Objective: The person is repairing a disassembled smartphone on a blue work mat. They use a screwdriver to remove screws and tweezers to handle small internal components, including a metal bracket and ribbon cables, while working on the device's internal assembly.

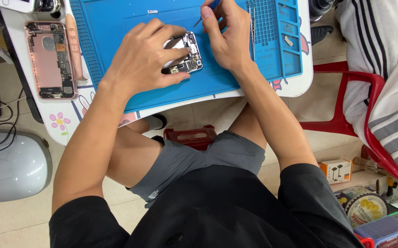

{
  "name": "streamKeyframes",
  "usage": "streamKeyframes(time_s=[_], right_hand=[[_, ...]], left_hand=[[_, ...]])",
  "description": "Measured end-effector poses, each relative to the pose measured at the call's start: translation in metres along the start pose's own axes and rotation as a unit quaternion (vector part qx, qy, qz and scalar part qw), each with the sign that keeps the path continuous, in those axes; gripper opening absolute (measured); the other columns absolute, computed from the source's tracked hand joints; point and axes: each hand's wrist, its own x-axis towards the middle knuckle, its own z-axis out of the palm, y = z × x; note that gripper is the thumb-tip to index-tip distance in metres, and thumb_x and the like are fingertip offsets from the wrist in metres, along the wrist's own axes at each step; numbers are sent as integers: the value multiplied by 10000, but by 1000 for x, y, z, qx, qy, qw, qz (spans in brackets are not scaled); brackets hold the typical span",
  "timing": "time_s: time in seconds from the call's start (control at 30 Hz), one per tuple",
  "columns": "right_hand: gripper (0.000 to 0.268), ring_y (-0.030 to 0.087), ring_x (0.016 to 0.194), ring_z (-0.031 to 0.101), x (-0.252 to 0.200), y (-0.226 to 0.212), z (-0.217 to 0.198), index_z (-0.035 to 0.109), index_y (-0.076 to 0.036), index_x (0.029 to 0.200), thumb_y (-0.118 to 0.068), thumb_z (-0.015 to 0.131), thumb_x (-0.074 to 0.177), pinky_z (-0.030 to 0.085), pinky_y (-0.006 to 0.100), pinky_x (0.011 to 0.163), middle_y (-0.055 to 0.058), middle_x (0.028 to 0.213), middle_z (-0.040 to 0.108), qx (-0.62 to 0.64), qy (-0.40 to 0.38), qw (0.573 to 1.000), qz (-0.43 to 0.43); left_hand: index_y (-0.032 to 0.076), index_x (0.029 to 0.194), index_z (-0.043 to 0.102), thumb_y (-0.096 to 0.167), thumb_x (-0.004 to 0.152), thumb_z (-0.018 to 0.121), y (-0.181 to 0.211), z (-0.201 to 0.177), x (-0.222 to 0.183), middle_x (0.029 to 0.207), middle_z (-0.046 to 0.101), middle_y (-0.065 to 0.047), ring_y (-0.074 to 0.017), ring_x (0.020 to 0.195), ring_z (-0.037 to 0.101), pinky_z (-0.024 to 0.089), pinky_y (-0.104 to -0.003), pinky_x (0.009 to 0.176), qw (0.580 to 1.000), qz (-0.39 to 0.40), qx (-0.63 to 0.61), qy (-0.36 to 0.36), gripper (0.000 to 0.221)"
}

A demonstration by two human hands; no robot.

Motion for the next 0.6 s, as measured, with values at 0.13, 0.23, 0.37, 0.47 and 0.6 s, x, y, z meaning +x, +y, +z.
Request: streamKeyframes(time_s=[0.13,0.23,0.37,0.47,0.6], right_hand=[[218,180,737,677,1,-7,-2,595,-63,1094,-229,478,1175,492,305,632,78,830,670,1,-8,1000,13],[228,216,753,735,-6,2,-2,610,-60,1134,-245,485,1179,519,327,635,90,860,680,-27,0,1000,-3],[234,211,746,719,-2,5,-2,613,-63,1134,-253,485,1180,500,329,623,89,849,684,-30,5,999,-14],[230,219,749,728,-5,10,-1,623,-68,1129,-253,497,1182,505,335,628,94,861,689,-27,-1,1000,-16],[240,184,710,687,-4,5,-2,623,-65,1086,-240,488,1182,455,327,616,70,793,679,-19,-12,1000,-13]], left_hand=[[173,1066,808,537,888,928,0,2,-2,1298,709,-90,-276,1070,629,566,-430,798,1000,0,-20,6,422],[199,1069,816,545,880,942,2,4,-3,1311,705,-76,-267,1097,631,570,-419,802,1000,2,-16,4,414],[228,1031,822,553,906,919,-1,4,-1,1323,720,-83,-269,1071,631,571,-411,809,1000,17,-4,13,361],[221,1062,833,551,925,902,-1,6,-3,1347,719,-90,-271,1073,630,583,-409,814,1000,25,-7,7,363],[231,1088,840,577,939,884,0,7,-4,1378,709,-73,-261,1085,629,586,-396,820,1000,30,6,6,379]])
